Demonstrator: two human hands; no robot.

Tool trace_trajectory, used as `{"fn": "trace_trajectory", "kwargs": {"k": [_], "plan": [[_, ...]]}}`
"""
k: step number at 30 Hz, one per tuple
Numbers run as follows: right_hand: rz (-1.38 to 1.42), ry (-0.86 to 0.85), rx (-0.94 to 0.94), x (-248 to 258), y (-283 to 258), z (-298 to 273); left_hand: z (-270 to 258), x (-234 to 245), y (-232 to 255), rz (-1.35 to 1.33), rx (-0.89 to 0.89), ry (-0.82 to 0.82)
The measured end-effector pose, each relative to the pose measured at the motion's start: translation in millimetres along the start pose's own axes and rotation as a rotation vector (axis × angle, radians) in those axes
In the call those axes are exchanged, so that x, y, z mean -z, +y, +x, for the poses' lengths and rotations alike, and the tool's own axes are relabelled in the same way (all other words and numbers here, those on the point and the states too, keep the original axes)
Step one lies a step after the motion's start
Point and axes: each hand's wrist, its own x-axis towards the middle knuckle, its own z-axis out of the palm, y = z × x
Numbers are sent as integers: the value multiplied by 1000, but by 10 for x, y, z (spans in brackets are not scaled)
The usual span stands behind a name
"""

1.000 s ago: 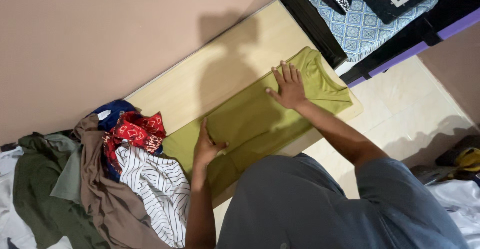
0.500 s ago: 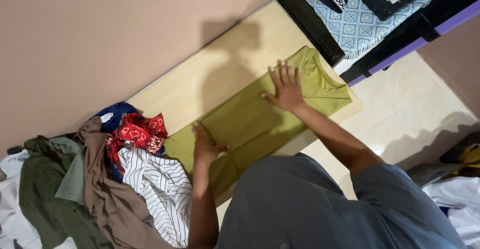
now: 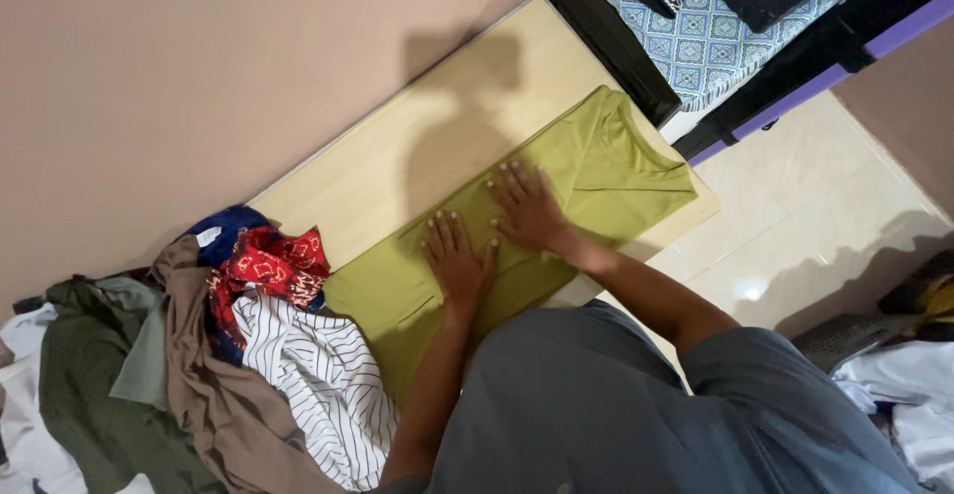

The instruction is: The person folds a green t-shirt on a table by tucking the sleeves and sides toward the center and then folding it into a rectangle, before placing it into a purple plastic storage cabinet.

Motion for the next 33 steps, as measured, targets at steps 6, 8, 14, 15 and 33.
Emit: {"fn": "trace_trajectory", "kwargs": {"k": [6,8,14,15,33], "plan": [[154,-53,-126,155,677,138,54,147,-65,142,26,-138],[176,-21,-148,104,876,171,46,191,-73,156,26,-157],[134,46,-290,73,1526,222,82,322,-44,189,59,-273],[130,93,-299,42,1637,204,106,329,-51,199,57,-295],[206,248,-253,-199,1926,238,294,112,-1119,-346,387,112]]}}
